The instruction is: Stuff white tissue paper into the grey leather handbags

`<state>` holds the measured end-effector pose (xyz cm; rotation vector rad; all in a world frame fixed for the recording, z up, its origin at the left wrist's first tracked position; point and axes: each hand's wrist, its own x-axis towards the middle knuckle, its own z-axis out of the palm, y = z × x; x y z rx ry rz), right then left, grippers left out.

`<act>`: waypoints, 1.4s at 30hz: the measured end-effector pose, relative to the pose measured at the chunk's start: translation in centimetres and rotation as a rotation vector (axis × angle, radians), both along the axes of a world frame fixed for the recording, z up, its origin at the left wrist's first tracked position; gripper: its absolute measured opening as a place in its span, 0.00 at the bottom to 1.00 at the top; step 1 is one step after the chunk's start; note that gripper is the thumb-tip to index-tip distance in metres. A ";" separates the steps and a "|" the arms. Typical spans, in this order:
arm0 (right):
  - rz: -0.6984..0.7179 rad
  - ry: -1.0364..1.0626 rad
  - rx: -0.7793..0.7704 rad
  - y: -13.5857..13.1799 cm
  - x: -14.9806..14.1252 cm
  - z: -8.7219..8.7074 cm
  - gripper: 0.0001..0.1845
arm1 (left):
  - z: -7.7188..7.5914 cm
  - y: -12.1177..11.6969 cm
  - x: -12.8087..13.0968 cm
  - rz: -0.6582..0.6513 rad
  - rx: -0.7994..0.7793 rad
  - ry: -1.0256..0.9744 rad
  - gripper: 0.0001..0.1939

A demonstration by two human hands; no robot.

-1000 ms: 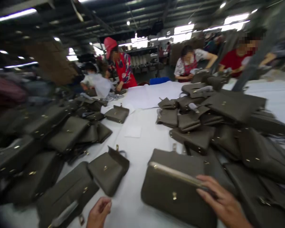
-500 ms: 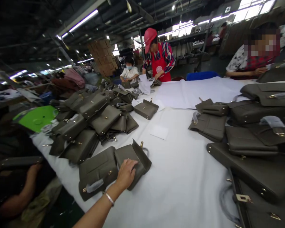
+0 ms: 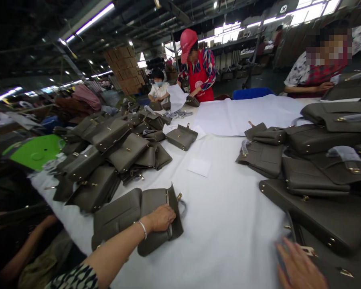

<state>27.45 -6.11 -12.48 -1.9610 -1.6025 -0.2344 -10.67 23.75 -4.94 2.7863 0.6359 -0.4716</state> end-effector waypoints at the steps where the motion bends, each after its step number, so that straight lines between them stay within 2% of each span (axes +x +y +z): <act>1: 0.066 -0.056 -0.054 1.7 -2.1 0.1 0.36 | -0.1 -0.7 -0.4 -0.011 0.008 -0.006 0.06; 3: 0.162 -0.086 -0.085 5.8 -6.8 1.2 0.37 | -0.4 -2.4 -1.0 -0.031 0.015 -0.015 0.06; 5: 0.306 -0.134 -0.120 10.0 -11.4 3.5 0.39 | -1.0 -4.1 -1.4 -0.068 0.021 -0.027 0.07; 7: 0.528 -0.221 -0.184 13.6 -15.4 5.8 0.45 | -1.4 -5.8 -1.7 -0.119 0.040 -0.084 0.07; 8: 0.640 -0.259 -0.206 15.0 -16.9 6.7 0.45 | -1.4 -6.5 -1.8 -0.139 0.051 -0.133 0.08; 9: 0.732 -0.289 -0.231 16.1 -18.1 7.3 0.42 | -1.3 -7.2 -2.0 -0.148 0.057 -0.195 0.08; 11: 0.870 -0.313 -0.271 17.3 -19.6 8.0 0.29 | -0.1 -8.2 -2.6 -0.120 0.039 -0.338 0.09; 13: 0.932 -0.297 -0.299 17.2 -20.0 8.3 0.14 | 2.0 -8.6 -3.3 -0.028 -0.011 -0.483 0.09; 14: 0.946 -0.295 -0.305 16.7 -20.0 8.7 0.12 | 3.3 -8.6 -3.7 0.045 -0.042 -0.557 0.10; 16: 0.929 -0.328 -0.306 15.2 -19.7 10.4 0.14 | 5.8 -8.2 -4.4 0.231 -0.120 -0.704 0.12; 18: 0.881 -0.403 -0.286 13.3 -19.5 13.3 0.15 | 7.7 -7.7 -4.7 0.375 -0.221 -0.832 0.13; 20: 0.846 -0.465 -0.248 11.5 -19.2 16.6 0.13 | 8.5 -7.4 -4.2 0.360 -0.298 -0.913 0.11; 22: 0.844 -0.488 -0.219 10.4 -18.5 19.0 0.12 | 8.1 -7.7 -3.1 0.204 -0.304 -0.928 0.07; 23: 0.850 -0.486 -0.200 10.1 -17.9 19.5 0.11 | 7.4 -8.1 -2.3 0.109 -0.282 -0.925 0.05; 25: 0.851 -0.466 -0.147 10.1 -16.1 19.2 0.13 | 5.5 -9.2 -0.6 -0.047 -0.215 -0.897 0.04; 28: 0.850 -0.424 -0.087 10.2 -12.9 16.1 0.14 | 2.0 -11.4 1.6 -0.153 -0.127 -0.791 0.03; 30: 0.819 -0.386 -0.179 9.9 -11.3 13.9 0.13 | 0.1 -12.4 2.6 -0.182 -0.093 -0.718 0.02; 32: 0.762 -0.346 -0.317 9.3 -10.3 12.4 0.13 | -0.8 -12.9 3.1 -0.188 -0.099 -0.725 0.03; 34: 0.743 -0.326 -0.370 8.5 -9.6 11.6 0.14 | -0.5 -12.6 3.6 -0.084 -0.112 -0.832 0.04; 37: 0.797 -0.320 -0.272 7.5 -8.9 11.5 0.17 | 1.5 -10.3 4.7 0.346 -0.090 -1.026 0.05; 38: 0.813 -0.315 -0.238 7.3 -8.7 11.5 0.17 | 2.1 -9.2 5.3 0.485 -0.109 -1.039 0.06; 39: 0.828 -0.310 -0.213 7.2 -8.5 11.5 0.18 | 2.6 -7.9 6.0 0.575 -0.161 -1.011 0.12; 40: 0.848 -0.309 -0.199 7.2 -8.4 11.5 0.18 | 3.0 -6.6 6.7 0.603 -0.255 -0.950 0.20; 42: 0.887 -0.325 -0.189 7.3 -8.2 11.4 0.19 | 2.9 -4.4 8.2 0.554 -0.471 -0.806 0.29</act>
